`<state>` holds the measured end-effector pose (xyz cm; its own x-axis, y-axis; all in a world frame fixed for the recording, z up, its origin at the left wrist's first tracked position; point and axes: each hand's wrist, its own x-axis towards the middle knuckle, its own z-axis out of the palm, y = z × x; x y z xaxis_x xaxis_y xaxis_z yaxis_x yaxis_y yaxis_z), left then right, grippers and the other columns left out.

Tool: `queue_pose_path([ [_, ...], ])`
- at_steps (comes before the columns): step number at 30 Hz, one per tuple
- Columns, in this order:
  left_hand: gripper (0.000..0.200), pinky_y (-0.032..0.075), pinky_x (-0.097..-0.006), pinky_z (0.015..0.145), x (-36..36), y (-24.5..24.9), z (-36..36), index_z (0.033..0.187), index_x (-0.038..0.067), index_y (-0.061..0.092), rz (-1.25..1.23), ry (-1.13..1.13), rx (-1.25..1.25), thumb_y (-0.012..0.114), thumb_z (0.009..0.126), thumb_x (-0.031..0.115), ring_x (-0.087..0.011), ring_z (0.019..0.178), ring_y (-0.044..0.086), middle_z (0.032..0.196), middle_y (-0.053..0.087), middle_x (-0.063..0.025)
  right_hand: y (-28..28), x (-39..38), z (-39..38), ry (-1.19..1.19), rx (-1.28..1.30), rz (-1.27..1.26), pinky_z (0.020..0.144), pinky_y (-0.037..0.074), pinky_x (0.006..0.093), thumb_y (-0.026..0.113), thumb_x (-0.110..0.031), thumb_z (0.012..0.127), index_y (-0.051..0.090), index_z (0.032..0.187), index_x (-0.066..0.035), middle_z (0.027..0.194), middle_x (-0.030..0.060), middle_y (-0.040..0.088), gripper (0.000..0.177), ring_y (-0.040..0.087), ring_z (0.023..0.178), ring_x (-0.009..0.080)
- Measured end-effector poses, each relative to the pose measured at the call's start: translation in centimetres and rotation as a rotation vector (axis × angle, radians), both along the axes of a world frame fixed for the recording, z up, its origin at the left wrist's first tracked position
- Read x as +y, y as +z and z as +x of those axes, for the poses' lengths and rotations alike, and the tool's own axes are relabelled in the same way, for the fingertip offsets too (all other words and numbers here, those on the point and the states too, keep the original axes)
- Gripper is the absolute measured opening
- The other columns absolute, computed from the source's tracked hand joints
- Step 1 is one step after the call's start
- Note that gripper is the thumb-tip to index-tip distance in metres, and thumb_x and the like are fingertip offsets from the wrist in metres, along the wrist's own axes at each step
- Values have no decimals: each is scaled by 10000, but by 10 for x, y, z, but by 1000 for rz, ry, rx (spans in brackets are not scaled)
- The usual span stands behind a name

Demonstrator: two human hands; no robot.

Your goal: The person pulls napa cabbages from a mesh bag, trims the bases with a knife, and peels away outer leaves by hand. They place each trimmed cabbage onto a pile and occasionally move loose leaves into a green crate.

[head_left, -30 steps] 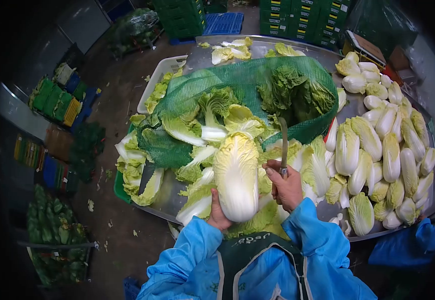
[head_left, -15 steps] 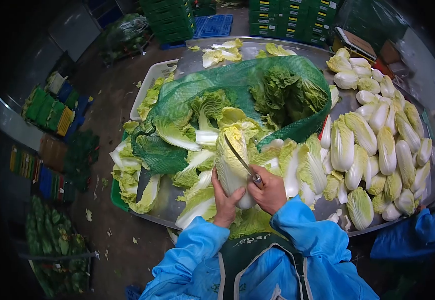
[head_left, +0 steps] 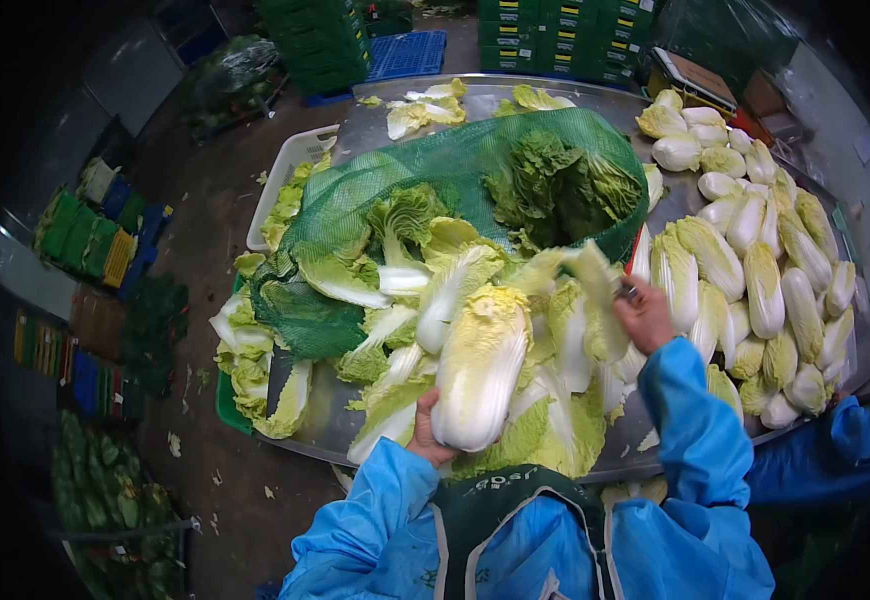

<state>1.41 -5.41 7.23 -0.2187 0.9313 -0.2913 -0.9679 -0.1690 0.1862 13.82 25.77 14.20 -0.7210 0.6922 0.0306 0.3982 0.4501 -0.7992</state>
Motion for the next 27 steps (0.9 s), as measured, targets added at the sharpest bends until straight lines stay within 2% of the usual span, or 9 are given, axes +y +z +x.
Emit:
queue_pose_path([
  [3, 856, 383, -458, 1016, 0, -2, -3, 1403, 100, 292, 213, -133, -110, 623, 726, 506, -333, 1207, 462, 1393, 366, -178, -14, 27, 13, -42, -32, 303, 643, 508, 315, 627, -178, 789, 549, 1123, 46, 818, 142, 670, 409, 634, 680, 210],
  [5, 877, 370, -469, 1025, 5, 1, -3, 1427, 121, 230, -148, 17, 203, 603, 757, 547, -345, 1231, 431, 1433, 295, -173, -7, -9, 8, -7, 45, 182, 562, 496, 299, 644, -252, 809, 522, 1202, 9, 777, 103, 650, 487, 605, 584, 174],
  [7, 863, 364, -488, 1019, 13, 8, -10, 1433, 140, 197, -185, 36, 448, 579, 781, 558, -348, 1247, 406, 1433, 295, -165, 11, -58, -5, -17, 36, -680, 467, 454, 264, 659, -309, 815, 472, 1269, -20, 721, 58, 603, 570, 540, 487, 125],
  [8, 850, 358, -507, 1013, 20, 14, -15, 1439, 159, 164, -223, 58, 690, 555, 805, 568, -351, 1262, 381, 1434, 294, -156, 20, -84, -9, -7, 177, -828, 431, 423, 245, 660, -327, 816, 475, 1250, -27, 690, 37, 575, 560, 501, 455, 101],
  [13, 897, 413, -522, 971, 38, 54, -19, 1422, 158, 218, -119, 152, 599, 500, 761, 695, -341, 1237, 417, 1395, 350, -141, 14, -116, -31, 58, 444, -970, 344, 373, 216, 662, -369, 820, 514, 1076, -20, 594, 14, 533, 458, 452, 395, 69],
  [15, 921, 446, -615, 873, 42, 41, -13, 1415, 189, 237, 146, -19, 177, 540, 718, 709, -371, 1218, 430, 1374, 375, -141, 14, -112, -40, 7, 164, -954, 322, 352, 211, 678, -372, 805, 545, 1023, -11, 576, 10, 524, 442, 437, 374, 65],
  [17, 939, 446, -669, 814, 45, 37, -13, 1407, 188, 258, 51, 18, 195, 577, 690, 705, -382, 1199, 446, 1370, 383, -140, 27, -112, -40, -55, 92, -891, 305, 317, 210, 696, -381, 785, 570, 998, -16, 542, 2, 507, 440, 419, 357, 62],
  [21, 847, 472, -586, 858, 40, 32, -22, 1392, 148, 273, 39, 27, 163, 629, 742, 558, -333, 1154, 493, 1330, 428, -123, 20, -124, -46, -78, 107, -813, 313, 304, 224, 695, -359, 785, 564, 1092, -17, 520, 8, 488, 478, 419, 355, 74],
  [27, 749, 444, -407, 935, 33, 30, -35, 1324, 0, 350, -124, 140, 588, 635, 701, 301, -274, 1094, 537, 1217, 514, -148, 20, -131, -57, -110, 121, -896, 320, 314, 240, 642, -209, 777, 581, 1035, -11, 526, 24, 485, 331, 424, 366, 93],
])
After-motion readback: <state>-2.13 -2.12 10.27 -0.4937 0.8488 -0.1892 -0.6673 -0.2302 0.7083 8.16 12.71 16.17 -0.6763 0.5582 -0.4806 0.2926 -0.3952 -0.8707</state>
